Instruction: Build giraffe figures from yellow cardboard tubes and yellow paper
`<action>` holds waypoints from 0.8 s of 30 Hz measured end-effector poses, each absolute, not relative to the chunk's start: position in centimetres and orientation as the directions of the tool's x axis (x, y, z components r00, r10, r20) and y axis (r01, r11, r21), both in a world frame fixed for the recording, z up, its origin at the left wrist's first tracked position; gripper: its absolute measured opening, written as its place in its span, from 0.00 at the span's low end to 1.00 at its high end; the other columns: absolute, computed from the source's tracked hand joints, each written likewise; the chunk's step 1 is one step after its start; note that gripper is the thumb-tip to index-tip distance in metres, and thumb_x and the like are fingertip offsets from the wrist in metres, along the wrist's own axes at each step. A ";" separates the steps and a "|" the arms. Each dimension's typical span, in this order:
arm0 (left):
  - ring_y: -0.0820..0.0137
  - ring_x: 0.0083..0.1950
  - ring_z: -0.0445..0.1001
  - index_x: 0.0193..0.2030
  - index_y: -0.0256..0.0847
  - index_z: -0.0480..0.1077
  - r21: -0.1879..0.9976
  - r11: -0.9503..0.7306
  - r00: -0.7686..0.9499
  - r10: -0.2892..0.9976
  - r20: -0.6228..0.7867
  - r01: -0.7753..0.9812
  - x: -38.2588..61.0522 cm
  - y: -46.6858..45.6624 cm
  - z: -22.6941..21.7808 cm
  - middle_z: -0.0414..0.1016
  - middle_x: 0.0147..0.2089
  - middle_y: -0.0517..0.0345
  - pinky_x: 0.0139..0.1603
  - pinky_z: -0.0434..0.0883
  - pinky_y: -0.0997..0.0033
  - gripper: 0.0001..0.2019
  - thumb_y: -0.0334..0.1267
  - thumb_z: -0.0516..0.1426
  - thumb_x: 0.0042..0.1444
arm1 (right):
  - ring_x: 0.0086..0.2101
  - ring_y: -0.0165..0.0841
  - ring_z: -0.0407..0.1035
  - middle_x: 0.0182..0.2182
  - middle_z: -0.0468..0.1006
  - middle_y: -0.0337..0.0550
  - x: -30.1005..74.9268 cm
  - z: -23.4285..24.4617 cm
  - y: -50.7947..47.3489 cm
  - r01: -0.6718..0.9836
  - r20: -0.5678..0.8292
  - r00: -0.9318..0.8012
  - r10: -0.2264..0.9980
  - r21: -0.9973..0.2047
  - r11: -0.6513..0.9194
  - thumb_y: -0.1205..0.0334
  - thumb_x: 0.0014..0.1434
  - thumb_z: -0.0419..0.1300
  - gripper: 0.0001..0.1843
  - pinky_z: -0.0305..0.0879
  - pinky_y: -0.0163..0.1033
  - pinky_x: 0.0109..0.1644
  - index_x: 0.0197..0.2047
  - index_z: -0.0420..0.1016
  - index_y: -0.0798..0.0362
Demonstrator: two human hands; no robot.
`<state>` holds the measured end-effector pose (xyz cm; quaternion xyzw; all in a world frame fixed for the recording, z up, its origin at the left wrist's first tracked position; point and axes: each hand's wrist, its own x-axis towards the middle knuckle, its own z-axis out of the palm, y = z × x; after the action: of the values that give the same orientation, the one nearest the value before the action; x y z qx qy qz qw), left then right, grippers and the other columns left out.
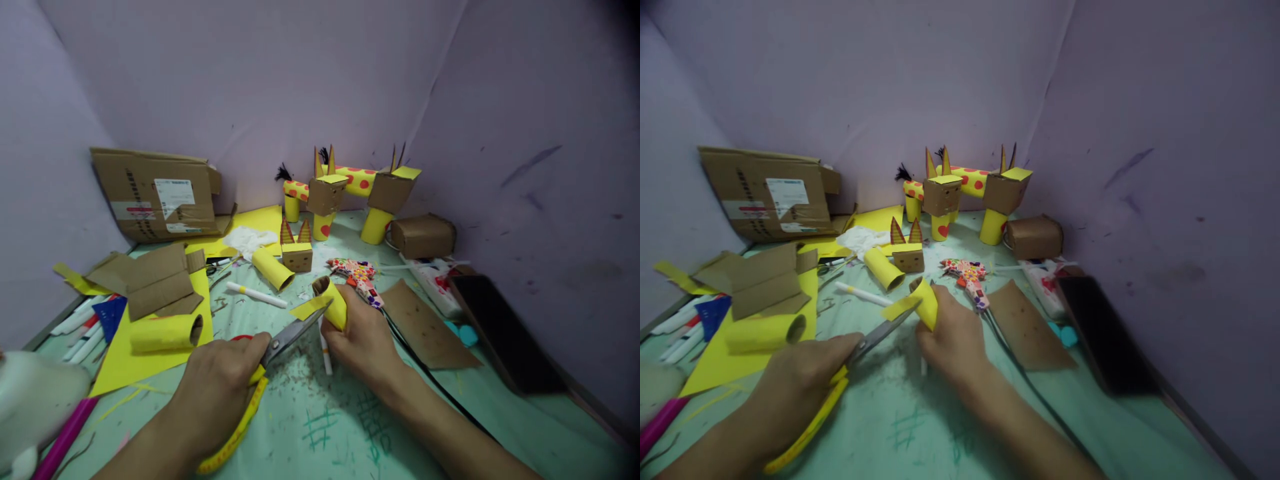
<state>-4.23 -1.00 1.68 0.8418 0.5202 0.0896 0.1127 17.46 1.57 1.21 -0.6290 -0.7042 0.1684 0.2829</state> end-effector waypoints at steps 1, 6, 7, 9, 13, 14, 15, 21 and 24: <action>0.65 0.34 0.74 0.38 0.45 0.68 0.254 -0.437 0.444 0.896 0.032 0.863 -4.2 -1.0 1.7 0.76 0.30 0.58 0.34 0.64 0.70 0.16 0.25 0.46 0.48 | 0.34 0.40 0.71 0.36 0.78 0.45 17.5 1.2 1.5 0.802 0.186 -0.047 0.982 -0.579 0.148 0.68 0.48 0.54 0.22 0.57 0.37 0.33 0.49 0.66 0.52; 0.68 0.28 0.73 0.37 0.44 0.68 0.239 -0.439 0.455 0.890 -0.013 0.866 -4.0 -0.8 2.0 0.75 0.27 0.60 0.28 0.61 0.72 0.16 0.24 0.46 0.46 | 0.34 0.40 0.70 0.36 0.78 0.45 17.7 1.3 1.6 0.827 0.211 -0.017 0.977 -0.546 0.132 0.68 0.48 0.55 0.22 0.56 0.38 0.33 0.49 0.67 0.51; 0.68 0.27 0.73 0.37 0.44 0.68 0.256 -0.440 0.461 0.887 -0.023 0.861 -4.1 -0.7 2.1 0.74 0.26 0.60 0.27 0.61 0.72 0.16 0.25 0.45 0.46 | 0.34 0.40 0.70 0.36 0.78 0.44 17.9 1.5 1.7 0.812 0.210 -0.023 0.977 -0.567 0.141 0.67 0.48 0.56 0.22 0.56 0.38 0.33 0.48 0.68 0.51; 0.68 0.27 0.72 0.36 0.43 0.69 0.295 -0.438 0.469 0.882 -0.039 0.849 -4.2 -0.3 2.4 0.73 0.25 0.61 0.27 0.60 0.72 0.14 0.27 0.46 0.48 | 0.33 0.38 0.68 0.34 0.76 0.42 18.5 2.0 2.1 0.727 0.173 -0.062 0.983 -0.667 0.163 0.64 0.47 0.58 0.21 0.58 0.37 0.34 0.47 0.68 0.51; 0.70 0.27 0.71 0.37 0.43 0.70 0.372 -0.471 0.523 0.851 -0.048 0.800 -4.9 0.6 2.7 0.72 0.25 0.62 0.29 0.62 0.74 0.11 0.34 0.47 0.55 | 0.30 0.33 0.65 0.31 0.72 0.40 19.7 3.2 2.8 0.385 -0.007 -0.293 0.956 -0.916 0.111 0.51 0.44 0.63 0.23 0.61 0.35 0.30 0.42 0.70 0.54; 0.70 0.28 0.71 0.37 0.43 0.70 0.372 -0.491 0.543 0.839 -0.043 0.788 -5.0 0.7 2.7 0.72 0.26 0.62 0.30 0.62 0.74 0.11 0.34 0.47 0.55 | 0.29 0.32 0.64 0.30 0.71 0.39 19.9 3.3 2.8 0.349 -0.041 -0.327 0.944 -0.934 0.080 0.51 0.43 0.63 0.23 0.60 0.34 0.28 0.40 0.70 0.54; 0.69 0.30 0.72 0.38 0.43 0.70 0.360 -0.510 0.557 0.830 -0.036 0.781 -5.1 0.8 2.7 0.73 0.27 0.61 0.31 0.63 0.74 0.11 0.34 0.46 0.56 | 0.27 0.31 0.63 0.28 0.71 0.38 19.9 3.3 2.9 0.347 -0.065 -0.330 0.942 -0.936 0.057 0.52 0.43 0.63 0.21 0.60 0.33 0.27 0.39 0.70 0.54; 0.64 0.41 0.72 0.42 0.43 0.69 0.317 -0.503 0.535 0.845 -0.016 0.804 -4.6 0.6 2.9 0.76 0.39 0.53 0.42 0.67 0.68 0.14 0.30 0.46 0.55 | 0.25 0.29 0.63 0.27 0.71 0.36 18.6 2.1 2.5 0.515 0.028 -0.182 0.983 -0.849 0.120 0.67 0.43 0.59 0.12 0.59 0.32 0.26 0.35 0.67 0.53; 0.63 0.42 0.72 0.41 0.43 0.69 0.307 -0.479 0.515 0.856 -0.046 0.823 -4.4 0.4 2.9 0.75 0.39 0.53 0.43 0.68 0.67 0.14 0.29 0.45 0.55 | 0.27 0.31 0.65 0.27 0.72 0.37 18.3 1.8 2.3 0.551 0.044 -0.186 0.982 -0.822 0.141 0.67 0.43 0.58 0.12 0.60 0.33 0.27 0.35 0.67 0.52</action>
<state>-4.39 0.41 2.90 0.8579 0.4892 0.0568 0.1464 18.26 2.31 1.80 -0.5568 -0.6882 0.3456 0.3114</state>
